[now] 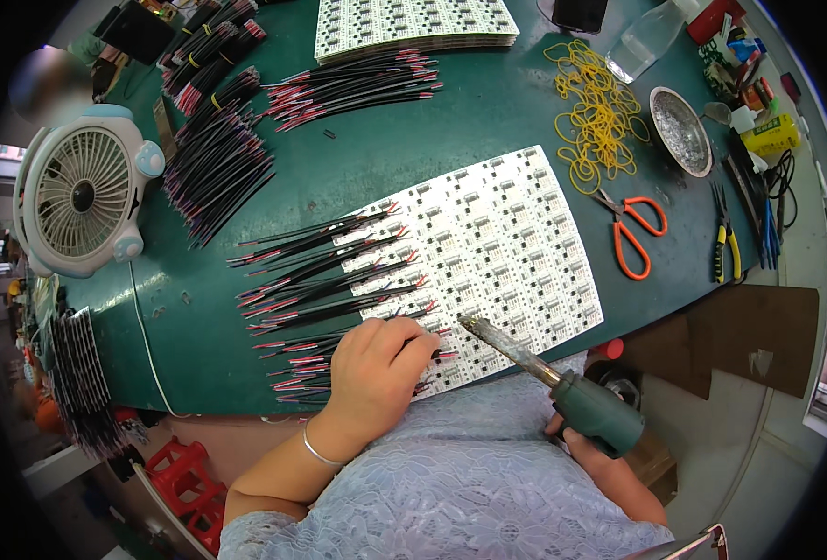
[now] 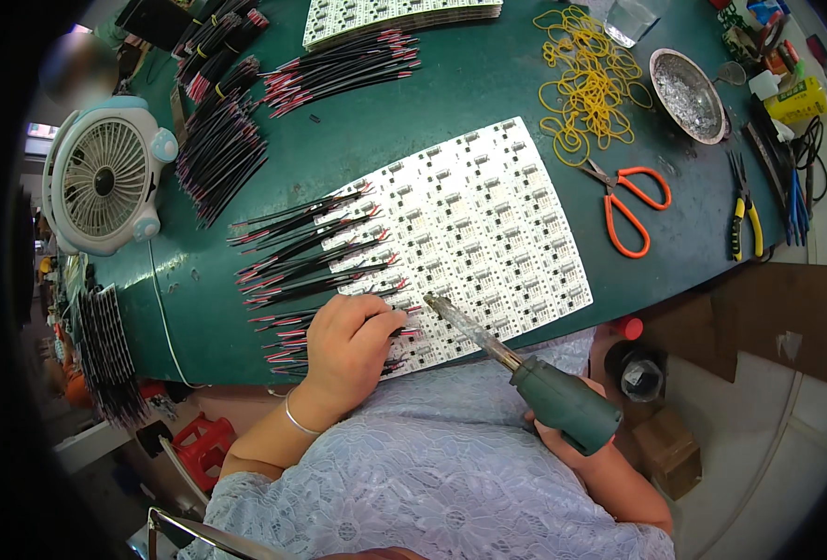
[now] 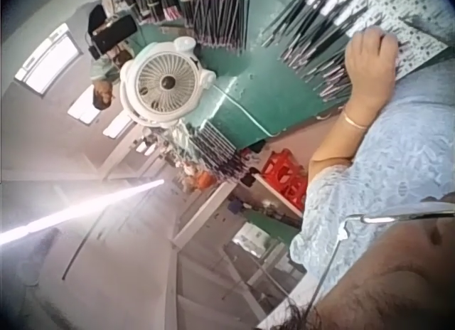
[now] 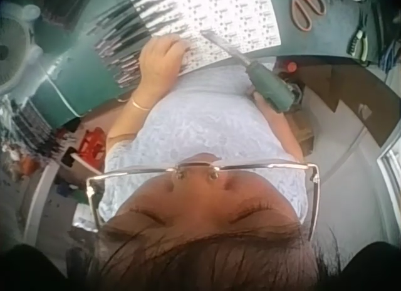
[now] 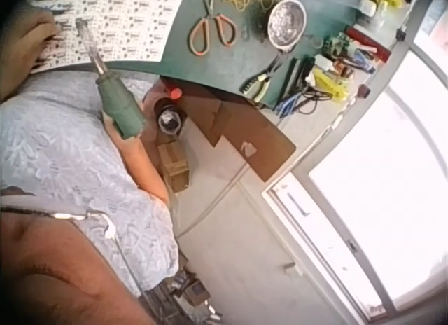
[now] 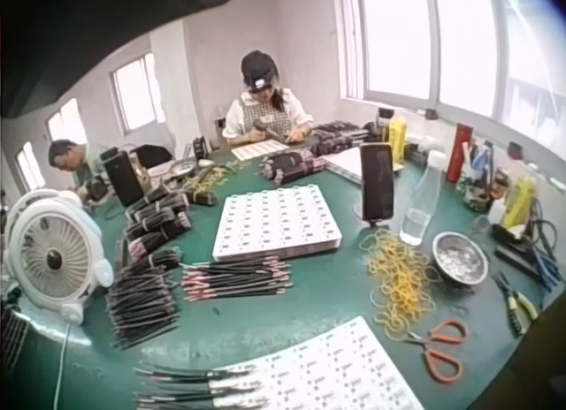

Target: The person solders electrical wires onto a panel of multiple small circuit boards using a soldering iron.

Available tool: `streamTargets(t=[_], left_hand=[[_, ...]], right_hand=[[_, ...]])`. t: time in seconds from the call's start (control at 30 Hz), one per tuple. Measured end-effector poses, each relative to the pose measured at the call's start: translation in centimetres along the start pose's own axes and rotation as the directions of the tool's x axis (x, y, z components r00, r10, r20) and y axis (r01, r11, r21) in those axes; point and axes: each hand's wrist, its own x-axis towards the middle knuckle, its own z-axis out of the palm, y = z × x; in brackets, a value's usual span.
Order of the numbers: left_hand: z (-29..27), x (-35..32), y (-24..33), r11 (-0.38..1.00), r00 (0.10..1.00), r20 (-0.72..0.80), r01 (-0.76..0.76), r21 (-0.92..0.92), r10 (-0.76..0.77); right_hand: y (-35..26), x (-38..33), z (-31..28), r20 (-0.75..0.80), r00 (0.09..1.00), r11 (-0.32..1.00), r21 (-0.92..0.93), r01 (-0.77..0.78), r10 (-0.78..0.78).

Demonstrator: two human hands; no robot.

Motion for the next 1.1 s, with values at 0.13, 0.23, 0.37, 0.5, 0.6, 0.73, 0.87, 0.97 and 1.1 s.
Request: streamTargets(t=[0.13, 0.23, 0.37, 0.5, 0.6, 0.73, 0.87, 0.97, 1.1], left_hand=[[-0.1, -0.2, 0.1, 0.998, 0.998, 0.041, 0.040, 0.053, -0.042], [-0.2, -0.1, 0.2, 0.998, 0.997, 0.061, 0.044, 0.052, -0.047], [-0.1, -0.1, 0.1, 0.998, 0.997, 0.062, 0.046, 0.035, -0.048], [0.0, -0.2, 0.0, 0.999, 0.997, 0.066, 0.042, 0.018, -0.043], [0.0, -0.2, -0.1, 0.999, 0.998, 0.057, 0.040, 0.004, -0.040], [0.0, -0.1, -0.1, 0.999, 0.997, 0.063, 0.045, 0.002, -0.045], [0.0, -0.1, -0.1, 0.999, 0.997, 0.061, 0.042, 0.012, -0.043], [-0.1, 0.0, 0.0, 0.999, 0.997, 0.067, 0.043, 0.019, -0.044], [-0.1, 0.0, 0.0, 0.999, 0.996, 0.072, 0.043, 0.027, -0.045]], right_hand=[[-0.5, 0.7, 0.0, 0.017, 0.999, 0.999, -0.026, 0.032, -0.031], [-0.5, 0.7, -0.1, 0.042, 0.999, 0.994, -0.104, 0.022, -0.018], [0.1, 0.4, 0.2, 0.019, 0.996, 0.966, -0.243, 0.091, -0.089], [0.3, 0.7, 0.3, 0.020, 0.994, 0.953, -0.281, 0.111, -0.110], [0.4, 0.8, 0.2, 0.039, 0.986, 0.932, -0.320, 0.167, -0.163], [0.2, 1.0, 0.1, 0.055, 0.977, 0.915, -0.343, 0.210, -0.204], [-0.5, 1.1, 0.2, 0.080, 0.976, 0.908, -0.358, 0.218, -0.203], [-0.9, 0.8, 0.3, 0.028, 0.997, 0.925, -0.373, 0.077, -0.072], [-1.1, 0.6, 0.1, 0.014, 1.000, 0.979, -0.204, 0.014, -0.012]])
